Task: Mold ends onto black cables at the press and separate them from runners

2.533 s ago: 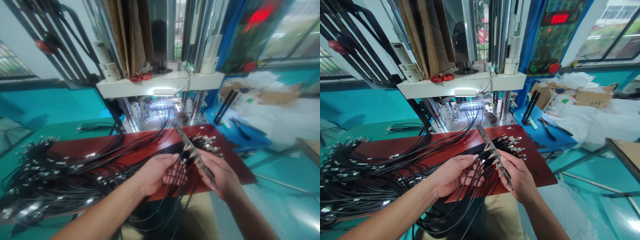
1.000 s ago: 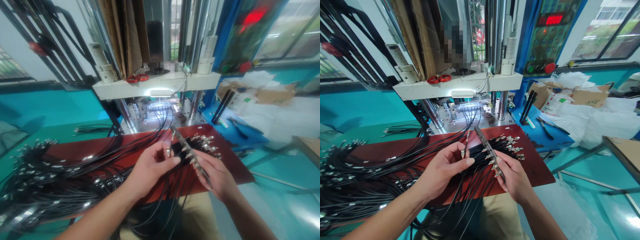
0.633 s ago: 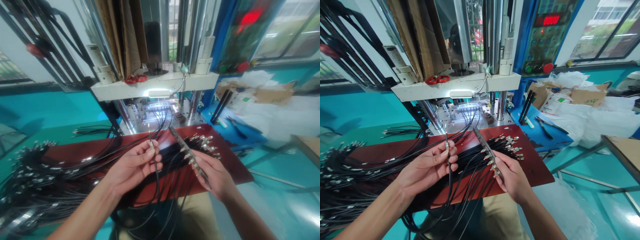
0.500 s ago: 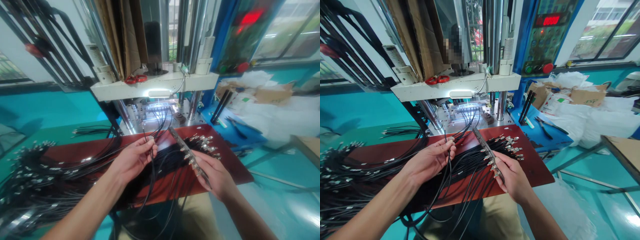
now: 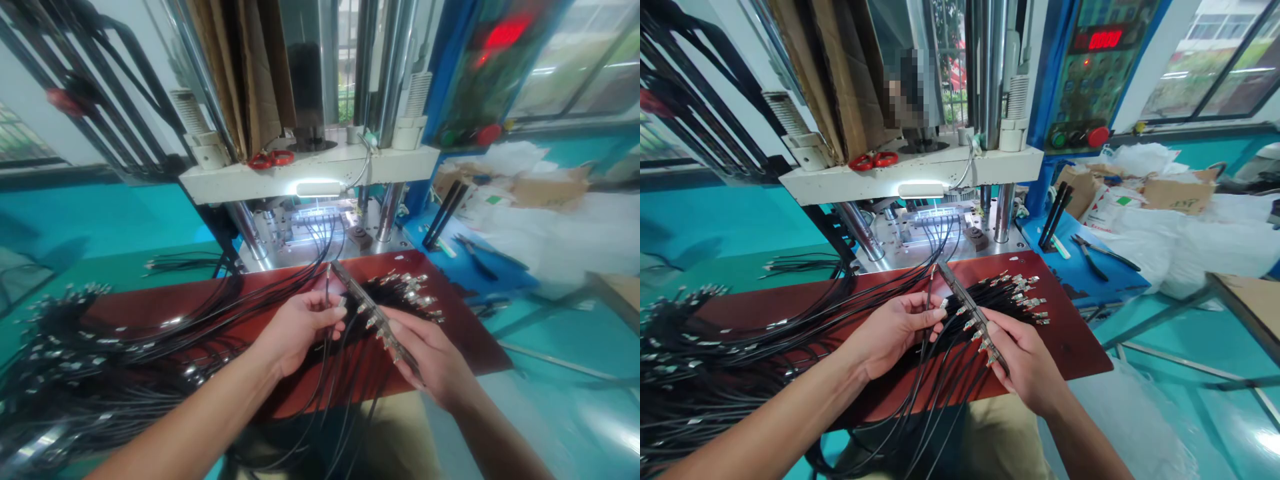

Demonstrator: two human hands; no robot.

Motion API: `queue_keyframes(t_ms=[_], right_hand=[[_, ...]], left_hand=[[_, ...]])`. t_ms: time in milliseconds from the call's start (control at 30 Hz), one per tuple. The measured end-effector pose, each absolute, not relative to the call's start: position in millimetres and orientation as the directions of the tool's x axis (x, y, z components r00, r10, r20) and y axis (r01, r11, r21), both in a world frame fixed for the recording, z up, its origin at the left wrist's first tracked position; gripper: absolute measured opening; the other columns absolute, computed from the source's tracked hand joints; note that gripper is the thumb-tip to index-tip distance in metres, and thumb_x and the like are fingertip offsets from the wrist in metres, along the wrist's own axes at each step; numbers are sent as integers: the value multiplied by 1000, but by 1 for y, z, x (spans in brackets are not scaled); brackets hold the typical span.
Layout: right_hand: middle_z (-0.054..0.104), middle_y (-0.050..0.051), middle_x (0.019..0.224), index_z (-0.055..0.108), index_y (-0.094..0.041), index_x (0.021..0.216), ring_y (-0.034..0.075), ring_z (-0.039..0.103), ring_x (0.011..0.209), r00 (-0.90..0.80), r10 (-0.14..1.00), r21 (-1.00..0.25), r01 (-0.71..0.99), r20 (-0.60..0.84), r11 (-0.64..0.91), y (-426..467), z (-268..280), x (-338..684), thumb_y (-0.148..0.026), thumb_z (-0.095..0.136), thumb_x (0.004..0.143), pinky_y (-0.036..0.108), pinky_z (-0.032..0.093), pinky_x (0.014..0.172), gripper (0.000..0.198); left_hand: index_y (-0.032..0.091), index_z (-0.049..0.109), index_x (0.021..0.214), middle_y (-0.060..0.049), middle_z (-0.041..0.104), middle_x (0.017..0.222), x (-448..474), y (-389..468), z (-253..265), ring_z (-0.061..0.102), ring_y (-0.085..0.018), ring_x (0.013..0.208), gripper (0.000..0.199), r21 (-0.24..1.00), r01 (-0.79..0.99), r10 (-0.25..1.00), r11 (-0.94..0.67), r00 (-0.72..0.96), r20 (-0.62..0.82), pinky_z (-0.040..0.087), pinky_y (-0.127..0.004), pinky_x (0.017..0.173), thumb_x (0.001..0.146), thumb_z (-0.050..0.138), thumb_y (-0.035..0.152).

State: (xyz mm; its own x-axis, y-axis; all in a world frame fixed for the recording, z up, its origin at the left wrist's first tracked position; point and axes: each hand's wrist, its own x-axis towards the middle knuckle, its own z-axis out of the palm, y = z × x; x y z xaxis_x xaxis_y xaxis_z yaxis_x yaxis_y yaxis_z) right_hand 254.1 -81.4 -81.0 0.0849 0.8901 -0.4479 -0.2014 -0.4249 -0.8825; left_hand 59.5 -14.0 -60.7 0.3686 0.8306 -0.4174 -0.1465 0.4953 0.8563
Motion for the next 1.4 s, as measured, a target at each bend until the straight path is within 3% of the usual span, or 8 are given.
queue_keyframes(t_ms=[100, 267, 500, 700, 867, 1067, 1267, 1400], right_hand=[[63, 1, 93, 67, -33, 120, 8, 49, 68, 69, 879, -870, -200, -471, -451, -82, -78, 253, -58, 67, 76, 11, 40, 52, 51], [60, 2, 81, 66, -27, 122, 7, 43, 58, 45, 904, -896, -163, -425, -413, -83, -74, 251, -61, 68, 73, 13, 32, 44, 59], [57, 0, 71, 63, -25, 127, 6, 35, 51, -2, 925, -919, -112, -380, -378, -83, -73, 251, -59, 64, 78, 13, 26, 40, 59], [63, 3, 83, 67, -26, 120, 9, 43, 57, 12, 928, -922, -115, -373, -369, -83, -77, 250, -61, 64, 77, 14, 30, 42, 56], [65, 4, 85, 65, -27, 126, 7, 41, 52, -48, 952, -952, -46, -301, -304, -82, -79, 253, -60, 59, 82, 16, 29, 42, 55], [59, 1, 72, 57, -27, 135, 7, 38, 48, -197, 946, -966, 22, -256, -257, -82, -76, 260, -54, 56, 88, 19, 30, 43, 54], [66, 3, 95, 68, -31, 119, 12, 53, 69, 35, 928, -924, -118, -371, -365, -83, -79, 252, -61, 64, 78, 15, 39, 48, 52], [66, 3, 99, 68, -31, 119, 13, 54, 73, 93, 907, -906, -149, -411, -395, -85, -80, 249, -61, 65, 77, 14, 42, 51, 52]], left_hand=[[12, 62, 85, -1, 60, 66, 64, -10, -60, 57, -8, 57, 19, 874, -117, 843, 471, 351, -407, 48, -20, 59, 73, 75, 16], [11, 63, 82, 1, 58, 62, 70, -7, -60, 52, -6, 50, 17, 894, -38, 843, 446, 353, -406, 42, -17, 51, 76, 73, 24], [15, 55, 86, 2, 60, 67, 73, -6, -57, 53, -8, 49, 25, 914, -63, 865, 401, 354, -356, 40, -19, 45, 70, 75, 15], [17, 48, 87, 4, 58, 66, 74, -5, -55, 51, -8, 47, 31, 923, -82, 876, 377, 354, -326, 37, -19, 42, 69, 73, 11], [17, 45, 87, 4, 57, 65, 74, -2, -54, 50, -7, 46, 34, 929, -48, 878, 367, 349, -329, 36, -19, 41, 68, 71, 8], [15, 47, 85, 4, 55, 62, 73, 1, -54, 49, -7, 45, 32, 942, -25, 877, 334, 375, -300, 35, -19, 40, 67, 71, 6], [19, 44, 94, 1, 61, 70, 60, 0, -47, 59, -12, 55, 26, 962, -30, 929, 270, 272, -252, 47, -24, 51, 81, 67, 22], [19, 48, 93, 3, 58, 63, 47, 3, -47, 42, -5, 37, 18, 970, 32, 943, 242, 227, -243, 26, -16, 36, 86, 61, 30]])
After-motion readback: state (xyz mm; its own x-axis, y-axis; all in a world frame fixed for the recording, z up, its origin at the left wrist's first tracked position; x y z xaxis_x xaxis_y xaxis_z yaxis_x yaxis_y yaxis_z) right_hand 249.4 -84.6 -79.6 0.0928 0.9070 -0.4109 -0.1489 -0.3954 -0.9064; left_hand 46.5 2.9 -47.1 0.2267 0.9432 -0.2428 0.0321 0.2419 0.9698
